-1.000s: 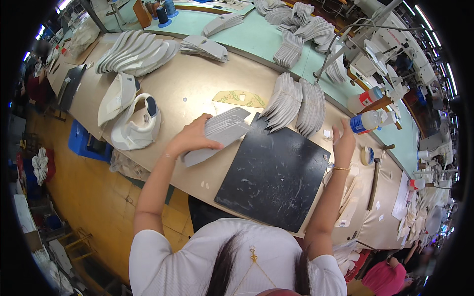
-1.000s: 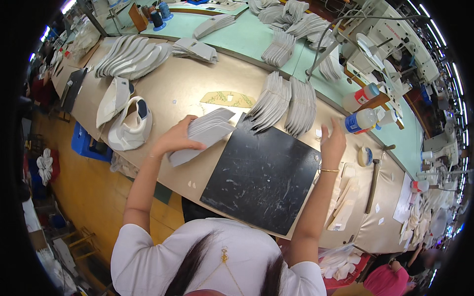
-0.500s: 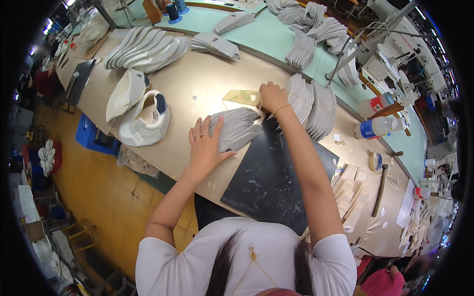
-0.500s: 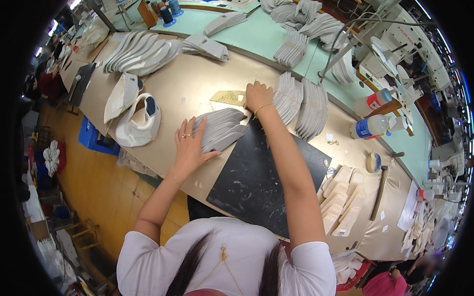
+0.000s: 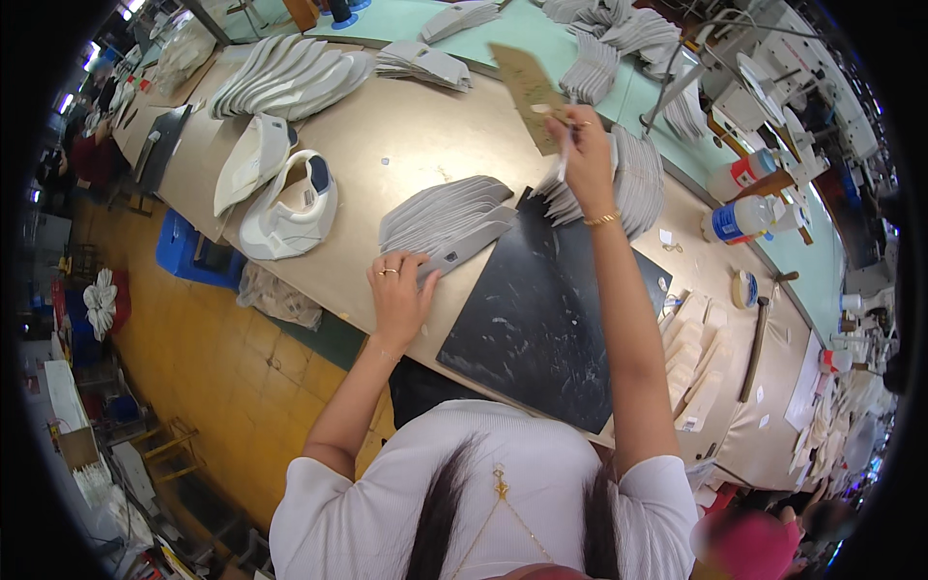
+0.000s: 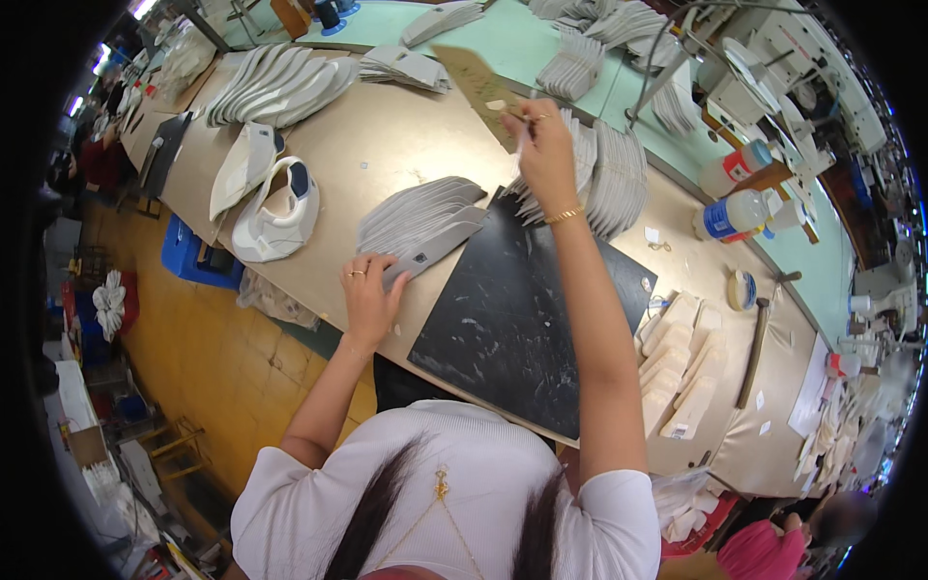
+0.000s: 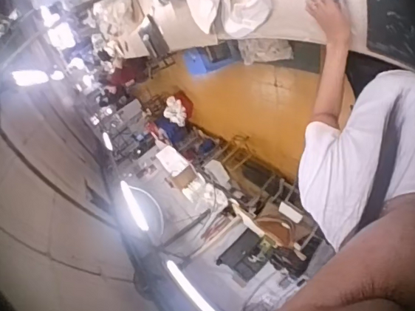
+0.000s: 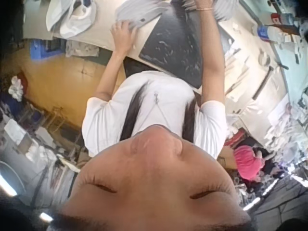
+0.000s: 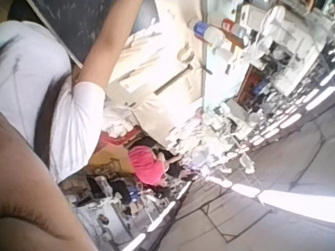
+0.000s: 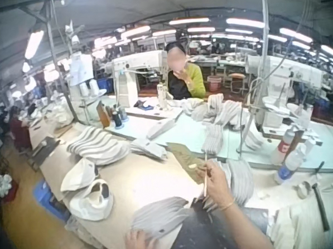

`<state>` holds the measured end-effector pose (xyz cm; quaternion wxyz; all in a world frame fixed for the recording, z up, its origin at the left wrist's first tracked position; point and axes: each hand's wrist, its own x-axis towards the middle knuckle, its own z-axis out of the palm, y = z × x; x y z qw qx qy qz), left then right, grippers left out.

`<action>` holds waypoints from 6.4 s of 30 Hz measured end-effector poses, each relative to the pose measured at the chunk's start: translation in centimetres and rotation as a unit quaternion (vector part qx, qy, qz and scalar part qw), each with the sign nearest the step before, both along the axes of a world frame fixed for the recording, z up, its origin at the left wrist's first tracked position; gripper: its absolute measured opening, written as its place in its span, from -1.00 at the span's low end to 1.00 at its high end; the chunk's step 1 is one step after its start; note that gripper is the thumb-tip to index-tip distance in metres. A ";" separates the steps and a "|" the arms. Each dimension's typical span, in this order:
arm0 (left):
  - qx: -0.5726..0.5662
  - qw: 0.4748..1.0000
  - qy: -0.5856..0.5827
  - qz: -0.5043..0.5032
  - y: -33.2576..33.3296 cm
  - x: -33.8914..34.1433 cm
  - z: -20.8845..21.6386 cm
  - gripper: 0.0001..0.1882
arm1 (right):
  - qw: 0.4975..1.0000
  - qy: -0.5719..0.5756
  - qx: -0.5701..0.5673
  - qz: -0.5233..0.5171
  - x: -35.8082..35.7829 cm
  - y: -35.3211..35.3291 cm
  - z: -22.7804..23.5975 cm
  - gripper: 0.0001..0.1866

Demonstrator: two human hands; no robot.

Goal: The person applies glue from a squeeze bottle to the edges of multiple small fabric pieces on a worktable. They then use a small tool to mark or adjust a piece and place it with other fabric parts. The task is performed one piece at a time in a factory setting.

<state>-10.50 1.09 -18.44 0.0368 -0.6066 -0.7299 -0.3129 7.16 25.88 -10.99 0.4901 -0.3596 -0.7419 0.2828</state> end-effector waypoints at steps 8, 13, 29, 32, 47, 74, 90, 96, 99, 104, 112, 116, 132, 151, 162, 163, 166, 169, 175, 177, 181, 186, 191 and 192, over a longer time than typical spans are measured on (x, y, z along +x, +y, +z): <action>-0.019 0.996 -0.068 -0.044 -0.9 0.9 2.3 -0.81 | 0.994 0.027 -0.070 -0.086 13.5 -11.9 0.9 -0.83; -0.157 0.842 -0.502 -0.122 -0.7 2.0 5.9 -0.80 | 0.989 -0.029 -0.131 -0.067 19.9 -18.8 2.5 -0.85; -0.109 0.926 -0.228 -0.282 -1.2 7.9 3.0 -0.66 | 0.962 -0.105 -0.249 -0.050 14.9 -25.2 -3.4 -0.79; -0.077 0.912 -0.140 -0.378 -1.4 8.4 3.8 -0.58 | 0.949 -0.139 -0.276 -0.070 13.6 -24.2 -3.7 -0.78; -0.118 0.885 -0.064 -0.445 1.0 7.8 1.1 -0.66 | 0.954 -0.282 -0.071 -0.076 14.9 -25.8 -6.5 -0.59; -0.122 0.881 -0.042 -0.456 1.5 7.5 0.7 -0.62 | 0.951 -0.287 -0.063 -0.093 14.7 -25.5 -7.0 -0.65; -0.131 0.891 0.013 -0.435 1.0 8.2 1.6 -0.60 | 0.969 -0.179 -0.102 -0.133 13.7 -24.3 -4.4 -0.73; -0.147 0.898 0.027 -0.415 0.7 8.6 2.3 -0.66 | 0.960 -0.106 -0.239 -0.098 11.0 -22.4 -3.7 -0.83; -0.161 0.899 0.023 -0.407 0.5 8.9 2.6 -0.71 | 0.955 -0.146 -0.225 -0.128 10.2 -22.1 -3.9 -0.81; -0.161 0.906 0.035 -0.390 0.2 9.0 2.5 -0.74 | 0.961 -0.167 -0.179 -0.127 9.9 -22.0 -4.6 -0.83; -0.162 0.906 0.031 -0.390 0.1 8.9 2.6 -0.73 | 0.965 -0.188 -0.143 -0.115 9.7 -21.9 -5.0 -0.86; -0.145 0.908 0.023 -0.393 0.1 8.9 2.6 -0.69 | 0.971 -0.182 -0.100 -0.118 9.3 -21.8 -5.2 -0.83; -0.075 0.903 0.011 -0.423 -0.4 7.8 1.8 -0.69 | 0.945 0.099 -0.250 -0.188 12.2 -23.3 -3.2 -0.80; -0.077 0.883 -0.042 -0.460 -2.4 7.8 0.4 -0.64 | 0.967 -0.058 -0.210 -0.133 13.5 -24.6 -3.6 -0.83; -0.117 0.884 -0.027 -0.451 -2.4 8.0 0.2 -0.62 | 0.960 -0.173 -0.201 -0.095 10.5 -21.3 -5.0 -0.80; -0.121 0.884 -0.028 -0.450 -2.5 8.0 0.2 -0.62 | 0.958 -0.185 -0.198 -0.091 10.5 -21.3 -5.0 -0.82; -0.125 0.884 -0.029 -0.449 -2.4 8.0 0.3 -0.63 | 0.963 -0.179 -0.179 -0.090 10.5 -21.3 -5.3 -0.84; -0.124 0.883 -0.027 -0.451 -2.3 7.9 0.4 -0.65 | 0.965 -0.181 -0.167 -0.086 10.4 -21.3 -5.3 -0.85; -0.122 0.883 -0.024 -0.452 -2.4 7.9 0.3 -0.64 | 0.967 -0.183 -0.143 -0.105 10.0 -21.3 -5.5 -0.79; -0.120 0.884 -0.025 -0.450 -2.4 7.9 0.2 -0.62 | 0.968 -0.186 -0.135 -0.105 10.0 -21.3 -5.6 -0.79; -0.120 0.885 -0.024 -0.449 -2.4 7.9 0.1 -0.62 | 0.968 -0.187 -0.134 -0.104 10.0 -21.3 -5.6 -0.80; -0.117 0.885 -0.024 -0.450 -2.5 7.9 0.0 -0.62 | 0.967 -0.196 -0.128 -0.105 9.9 -21.3 -5.6 -0.81; -0.117 0.886 -0.026 -0.449 -2.5 7.9 0.1 -0.62 | 0.967 -0.194 -0.130 -0.101 9.9 -21.3 -5.6 -0.82; -0.117 0.885 -0.027 -0.449 -2.4 7.9 0.2 -0.62 | 0.967 -0.195 -0.130 -0.102 9.9 -21.3 -5.6 -0.82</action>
